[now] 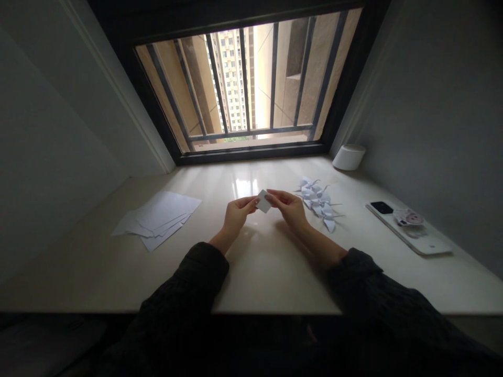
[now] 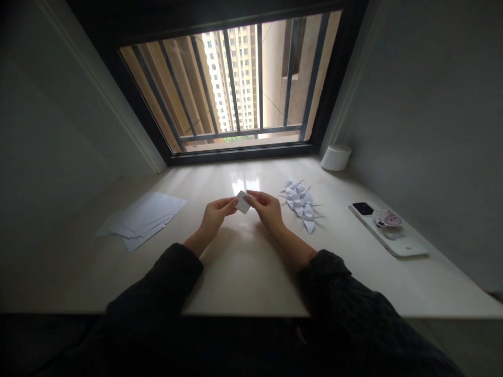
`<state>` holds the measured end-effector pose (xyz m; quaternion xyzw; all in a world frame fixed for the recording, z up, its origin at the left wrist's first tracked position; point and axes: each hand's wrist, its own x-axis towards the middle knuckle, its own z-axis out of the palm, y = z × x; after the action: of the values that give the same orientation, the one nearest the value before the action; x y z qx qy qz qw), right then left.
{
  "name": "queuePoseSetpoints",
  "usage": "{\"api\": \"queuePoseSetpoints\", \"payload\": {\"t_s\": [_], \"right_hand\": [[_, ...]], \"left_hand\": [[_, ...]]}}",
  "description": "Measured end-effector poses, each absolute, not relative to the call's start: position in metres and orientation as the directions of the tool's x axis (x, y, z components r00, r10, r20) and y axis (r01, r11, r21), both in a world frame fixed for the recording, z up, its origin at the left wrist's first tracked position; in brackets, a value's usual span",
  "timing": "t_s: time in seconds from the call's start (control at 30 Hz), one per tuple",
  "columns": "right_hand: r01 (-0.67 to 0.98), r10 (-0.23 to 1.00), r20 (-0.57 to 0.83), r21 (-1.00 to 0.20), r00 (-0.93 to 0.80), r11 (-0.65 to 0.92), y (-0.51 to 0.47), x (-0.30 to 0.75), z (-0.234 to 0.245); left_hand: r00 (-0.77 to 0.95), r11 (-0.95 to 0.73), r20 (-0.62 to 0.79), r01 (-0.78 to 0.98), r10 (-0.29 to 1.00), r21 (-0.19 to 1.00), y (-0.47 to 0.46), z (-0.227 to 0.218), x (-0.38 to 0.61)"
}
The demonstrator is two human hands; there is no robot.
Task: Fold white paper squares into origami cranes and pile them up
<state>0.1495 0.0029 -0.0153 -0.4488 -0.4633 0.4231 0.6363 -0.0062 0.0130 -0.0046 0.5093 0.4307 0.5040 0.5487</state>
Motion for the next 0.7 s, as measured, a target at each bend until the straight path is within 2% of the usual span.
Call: {"api": "queuePoseSetpoints", "payload": {"t_s": [0.23,0.43,0.6,0.7], "right_hand": [[-0.116,0.955,0.213,-0.964,0.205,0.24,0.0034,0.1505,-0.0145],[-0.067,0.948,0.247,-0.962,0.201,0.265,0.0029,0.1505,-0.0128],[-0.074,0.97,0.208,-0.973,0.129,0.219,0.0036,0.1498,-0.0147],[-0.06,0.972,0.209,-0.974,0.106,0.216,0.0046,0.1499,-0.0175]], "left_hand": [[0.159,-0.093,0.094,-0.017,0.983,0.996,0.0145,-0.0016,-0.0089],[0.131,-0.089,0.089,-0.006,0.987,0.996,0.0152,-0.0024,-0.0093],[0.07,-0.173,0.171,0.01,0.983,0.985,0.0169,-0.0058,-0.0085],[0.058,-0.279,0.275,0.089,0.96,0.956,0.0161,-0.0058,-0.0088]]}}
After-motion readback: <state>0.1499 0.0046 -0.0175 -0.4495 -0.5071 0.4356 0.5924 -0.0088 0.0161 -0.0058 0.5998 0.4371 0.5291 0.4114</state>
